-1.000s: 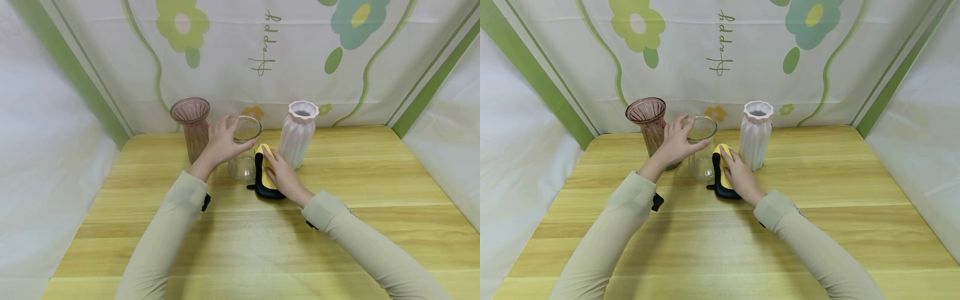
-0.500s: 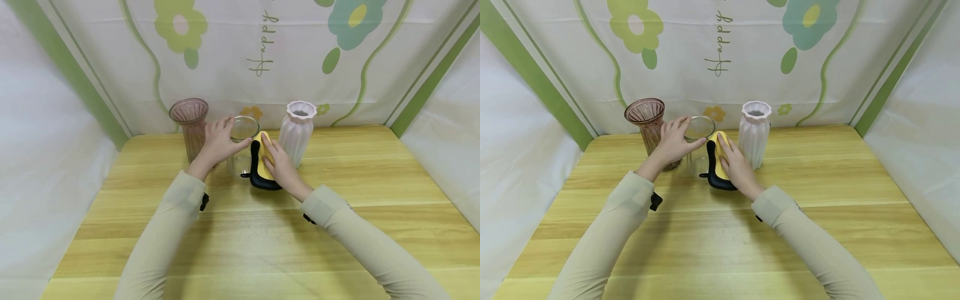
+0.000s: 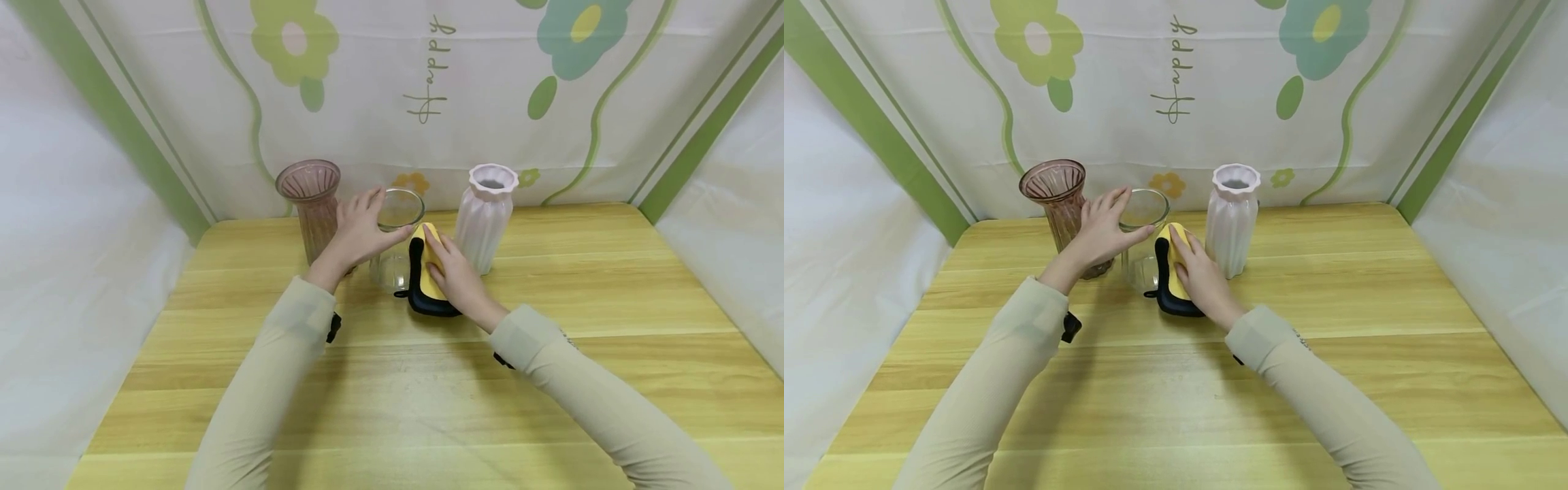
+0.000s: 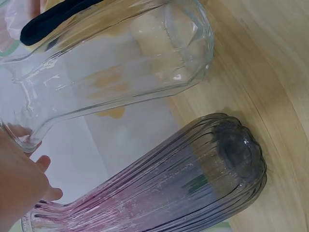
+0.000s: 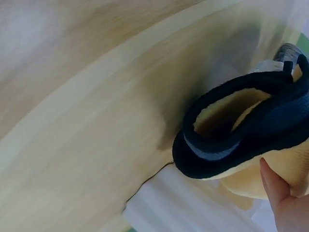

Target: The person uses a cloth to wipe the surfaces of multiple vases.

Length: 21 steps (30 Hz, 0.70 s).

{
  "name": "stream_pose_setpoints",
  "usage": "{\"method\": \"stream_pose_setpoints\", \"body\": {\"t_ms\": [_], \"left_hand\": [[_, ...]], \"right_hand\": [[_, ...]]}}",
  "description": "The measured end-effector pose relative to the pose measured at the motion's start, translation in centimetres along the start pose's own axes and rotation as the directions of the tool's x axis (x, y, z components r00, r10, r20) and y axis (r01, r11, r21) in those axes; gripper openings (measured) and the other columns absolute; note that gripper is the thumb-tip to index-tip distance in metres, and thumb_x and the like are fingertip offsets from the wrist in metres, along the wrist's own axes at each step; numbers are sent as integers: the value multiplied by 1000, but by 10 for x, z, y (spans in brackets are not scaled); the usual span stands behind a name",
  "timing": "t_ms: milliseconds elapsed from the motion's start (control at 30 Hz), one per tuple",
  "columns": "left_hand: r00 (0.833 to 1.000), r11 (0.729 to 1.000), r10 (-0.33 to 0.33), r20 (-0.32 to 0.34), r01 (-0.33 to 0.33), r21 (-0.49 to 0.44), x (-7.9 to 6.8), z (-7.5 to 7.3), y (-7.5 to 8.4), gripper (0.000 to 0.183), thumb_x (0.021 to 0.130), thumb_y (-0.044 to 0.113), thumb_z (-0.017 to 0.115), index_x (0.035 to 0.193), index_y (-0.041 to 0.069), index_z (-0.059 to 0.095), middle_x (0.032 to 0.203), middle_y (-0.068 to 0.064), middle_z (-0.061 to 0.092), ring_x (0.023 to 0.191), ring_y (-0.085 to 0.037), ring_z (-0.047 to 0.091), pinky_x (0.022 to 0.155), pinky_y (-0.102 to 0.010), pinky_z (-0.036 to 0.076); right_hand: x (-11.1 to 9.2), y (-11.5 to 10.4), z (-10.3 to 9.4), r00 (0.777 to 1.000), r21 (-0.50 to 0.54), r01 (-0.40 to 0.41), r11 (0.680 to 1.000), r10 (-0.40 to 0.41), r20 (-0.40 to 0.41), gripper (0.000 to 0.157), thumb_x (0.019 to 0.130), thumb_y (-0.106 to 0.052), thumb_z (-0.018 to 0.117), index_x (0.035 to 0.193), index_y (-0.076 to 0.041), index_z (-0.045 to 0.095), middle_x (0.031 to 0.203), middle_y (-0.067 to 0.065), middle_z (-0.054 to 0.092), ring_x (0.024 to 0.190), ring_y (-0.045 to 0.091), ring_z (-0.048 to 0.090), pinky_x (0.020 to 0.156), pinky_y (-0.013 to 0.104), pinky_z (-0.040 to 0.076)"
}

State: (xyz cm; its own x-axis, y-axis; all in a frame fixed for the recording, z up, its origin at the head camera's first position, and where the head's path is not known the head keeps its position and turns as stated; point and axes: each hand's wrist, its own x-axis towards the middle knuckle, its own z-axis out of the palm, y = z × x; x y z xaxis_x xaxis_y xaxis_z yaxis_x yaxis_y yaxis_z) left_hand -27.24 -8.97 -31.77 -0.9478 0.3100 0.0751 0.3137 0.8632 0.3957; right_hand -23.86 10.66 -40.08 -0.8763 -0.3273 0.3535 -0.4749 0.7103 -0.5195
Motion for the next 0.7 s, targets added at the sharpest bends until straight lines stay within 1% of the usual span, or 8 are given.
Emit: {"method": "stream_pose_setpoints", "body": {"t_ms": [133,200,267,333,400,533,600,700], "left_hand": [[1000,1000,-11,-12,11,-19,-1,0,2,96,85,66,52,154,8,17,159,-12,15,147,-33,13,117,-61,-1],[1000,1000,-14,-26,13,-26,-2,1,3,97,84,66,53,153,8,18,159,-13,16,147,-32,14,117,-61,-1],[999,999,-14,-40,13,-34,-2,2,4,97,84,66,54,153,8,20,158,-14,17,146,-31,15,117,-60,-1],[999,1000,-14,-53,13,-26,-3,2,4,96,84,66,55,153,8,21,157,-14,19,145,-31,16,117,-60,-1],[998,1000,-13,-60,13,-11,-3,2,4,94,85,65,55,152,8,23,156,-14,20,145,-32,17,117,-61,-1],[998,1000,-7,-70,8,22,-3,2,3,91,86,62,55,151,6,26,155,-14,25,144,-35,20,116,-63,-2],[998,999,-4,-62,6,35,-2,0,3,90,86,61,55,151,5,27,155,-15,27,144,-36,21,116,-63,-2],[999,999,5,-40,-3,46,-2,-2,3,90,85,60,55,150,5,27,155,-14,28,144,-36,21,116,-63,-2]], "right_hand": [[-2,5,1,1000,-19,5,1000,-5,8,65,93,-7,58,151,-11,29,144,27,41,125,44,49,100,51,46],[-4,7,2,1000,-39,6,999,-5,24,64,93,-7,59,150,-10,30,143,28,42,122,44,52,98,51,48],[-5,9,3,999,-57,9,998,-7,36,65,92,-6,60,150,-10,30,141,29,43,115,46,56,94,51,50],[-7,10,4,999,-63,18,998,-16,37,65,92,-6,60,150,-10,31,140,30,45,110,46,59,91,50,52],[-8,11,4,999,-65,30,997,-29,22,68,91,-4,61,150,-12,30,138,30,46,110,46,58,90,51,52],[-6,9,2,998,-27,54,998,-55,-22,69,90,-3,61,151,-15,29,138,30,46,118,47,53,96,53,48],[-4,7,1,997,-12,63,998,-63,-39,69,91,-3,61,151,-14,29,138,30,45,121,47,51,97,54,47],[0,3,-2,998,15,51,999,-50,-37,66,93,-5,59,151,-11,28,139,28,45,122,44,51,100,53,46]]}}
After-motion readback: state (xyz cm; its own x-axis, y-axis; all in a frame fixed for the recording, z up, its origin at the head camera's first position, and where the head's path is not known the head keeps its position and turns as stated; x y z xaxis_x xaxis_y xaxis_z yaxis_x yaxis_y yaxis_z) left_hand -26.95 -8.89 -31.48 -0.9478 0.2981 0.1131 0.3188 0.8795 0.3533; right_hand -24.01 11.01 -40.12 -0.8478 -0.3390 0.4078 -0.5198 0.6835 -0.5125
